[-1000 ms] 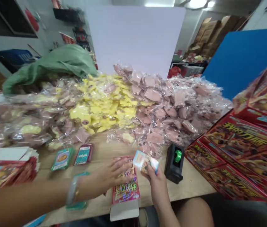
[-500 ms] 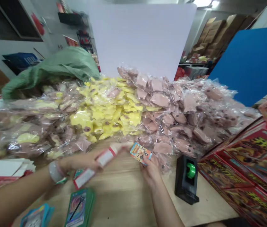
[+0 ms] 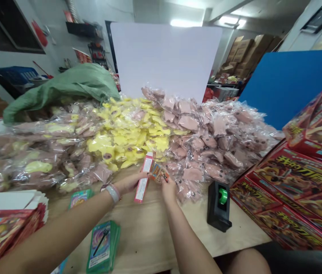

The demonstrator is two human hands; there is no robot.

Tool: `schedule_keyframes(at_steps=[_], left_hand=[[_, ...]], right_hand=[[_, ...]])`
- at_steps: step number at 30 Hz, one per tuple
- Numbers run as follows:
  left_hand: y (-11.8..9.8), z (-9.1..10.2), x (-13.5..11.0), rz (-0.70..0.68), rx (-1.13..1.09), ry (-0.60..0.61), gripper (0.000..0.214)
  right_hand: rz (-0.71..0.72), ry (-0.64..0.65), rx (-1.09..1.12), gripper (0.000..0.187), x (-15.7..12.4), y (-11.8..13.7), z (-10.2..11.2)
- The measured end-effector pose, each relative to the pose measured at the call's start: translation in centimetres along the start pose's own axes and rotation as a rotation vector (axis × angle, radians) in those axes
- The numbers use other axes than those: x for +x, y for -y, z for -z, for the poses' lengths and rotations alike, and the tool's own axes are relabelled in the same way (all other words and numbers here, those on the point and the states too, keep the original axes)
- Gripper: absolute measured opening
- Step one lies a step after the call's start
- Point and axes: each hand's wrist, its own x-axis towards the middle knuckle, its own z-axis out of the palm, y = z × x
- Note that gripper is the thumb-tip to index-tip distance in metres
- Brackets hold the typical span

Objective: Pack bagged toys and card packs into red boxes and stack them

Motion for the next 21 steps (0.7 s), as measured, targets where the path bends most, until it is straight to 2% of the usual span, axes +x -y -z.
schedule_keyframes(at_steps=[2,4,6,8,10,14,18,21], left_hand=[[-0.6,-0.4,-1.6,-0.055,0.133,-0.108,0.084],[-1.2,-1.5,-3.3,-0.162,0.467,-0.239,0.098],[-1.9,-3.2,-5.0,-0.304,0.862,-0.294,0.1],[-2.6,-5.1,-6.6,-0.404,1.084,-0.279,0.095],[-3.3,-6.7,-7.9,-0.454,1.157,-0.275,0.093],[-4.3,-8.4,-9.7,-0.517,1.242,-0.277,0.091],[-4.3,-9.5,-10.7,-0.514,1.312,-0.271,0.089],[-4.0,-10.0,-11.2,-0.492,1.302,-0.291,0.091]], right_hand=[[0.015,-0.102,-0.02,0.022,-2.3,2.9,2.4],[0.046,-0.174,0.012,0.024,-5.3,6.3,5.2],[0.082,-0.153,0.1,0.026,-8.3,9.2,7.4],[0.095,-0.08,0.156,0.024,-10.6,10.9,9.0],[0.085,-0.03,0.091,0.02,-12.0,11.4,10.3],[0.041,-0.018,-0.229,0.025,-13.1,11.5,12.6],[0.016,0.051,-0.449,0.032,-13.7,12.9,13.1],[-0.018,0.187,-0.508,0.032,-14.3,14.2,13.2]])
